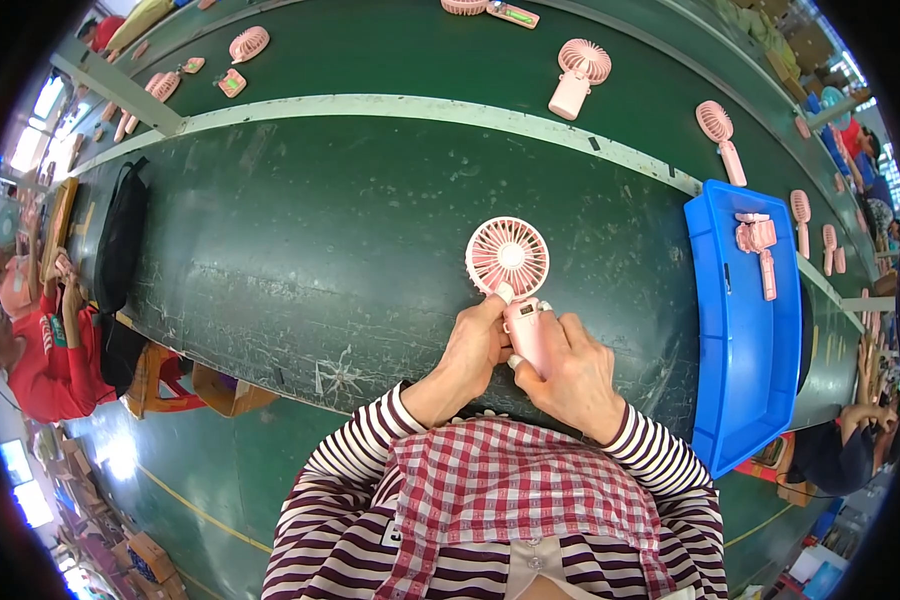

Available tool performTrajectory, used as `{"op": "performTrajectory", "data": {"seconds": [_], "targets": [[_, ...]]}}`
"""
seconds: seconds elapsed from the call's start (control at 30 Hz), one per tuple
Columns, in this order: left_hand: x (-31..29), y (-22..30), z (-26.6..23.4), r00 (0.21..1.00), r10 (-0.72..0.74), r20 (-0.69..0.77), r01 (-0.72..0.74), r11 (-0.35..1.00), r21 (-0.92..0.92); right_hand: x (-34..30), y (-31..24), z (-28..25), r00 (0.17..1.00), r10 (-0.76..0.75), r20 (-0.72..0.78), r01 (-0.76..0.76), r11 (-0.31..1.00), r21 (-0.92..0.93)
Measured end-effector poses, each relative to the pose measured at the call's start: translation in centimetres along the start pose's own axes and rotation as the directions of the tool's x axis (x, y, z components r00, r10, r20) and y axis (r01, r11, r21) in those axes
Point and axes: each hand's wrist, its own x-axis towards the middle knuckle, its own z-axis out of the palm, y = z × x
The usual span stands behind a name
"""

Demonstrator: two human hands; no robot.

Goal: The person assembles portable hand fans by hand, fitting internal circuit boards and fan blades into plastic casings, then securing battery covers.

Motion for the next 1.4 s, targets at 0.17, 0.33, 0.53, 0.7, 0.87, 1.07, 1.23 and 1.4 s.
{"op": "performTrajectory", "data": {"seconds": [0.17, 0.33, 0.53, 0.7, 0.87, 1.07, 1.23, 1.4], "targets": [[0.1, -0.1, 0.1, 1.0, -0.014, -0.005, 0.014, 1.0, 0.006, -0.2, 0.1, 0.3, 0.999, -0.022, -0.027, 0.02, 0.997, -0.074], [0.2, -0.4, 0.2, 0.999, 0.029, -0.027, -0.027, 0.998, 0.063, -0.3, 0.3, 0.7, 0.999, -0.026, -0.048, 0.022, 0.996, -0.087], [0.7, -0.7, 0.3, 0.998, 0.059, -0.033, -0.053, 0.986, 0.155, -0.3, 0.2, 0.8, 0.995, -0.046, -0.094, 0.035, 0.993, -0.111], [0.8, -0.5, 0.3, 0.995, 0.039, -0.088, -0.026, 0.989, 0.142, -0.1, -0.1, 0.7, 0.995, -0.028, -0.097, 0.019, 0.996, -0.085], [0.2, 0.5, 0.6, 0.997, -0.028, -0.076, 0.037, 0.992, 0.122, -0.4, 0.1, -0.2, 0.984, -0.036, -0.176, 0.039, 0.999, 0.01], [0.4, 0.8, 0.1, 0.995, 0.081, 0.052, -0.082, 0.996, 0.015, -1.3, 2.1, 0.2, 0.931, 0.354, 0.086, -0.358, 0.848, 0.391], [0.2, 0.7, 0.1, 0.958, 0.164, 0.234, -0.163, 0.986, -0.026, 0.2, 1.3, 0.4, 0.892, 0.299, 0.338, -0.45, 0.534, 0.716], [0.0, 0.5, 0.1, 0.911, 0.24, 0.335, -0.241, 0.97, -0.039, 0.6, 0.1, -0.9, 0.891, 0.298, 0.344, -0.454, 0.545, 0.705]]}}
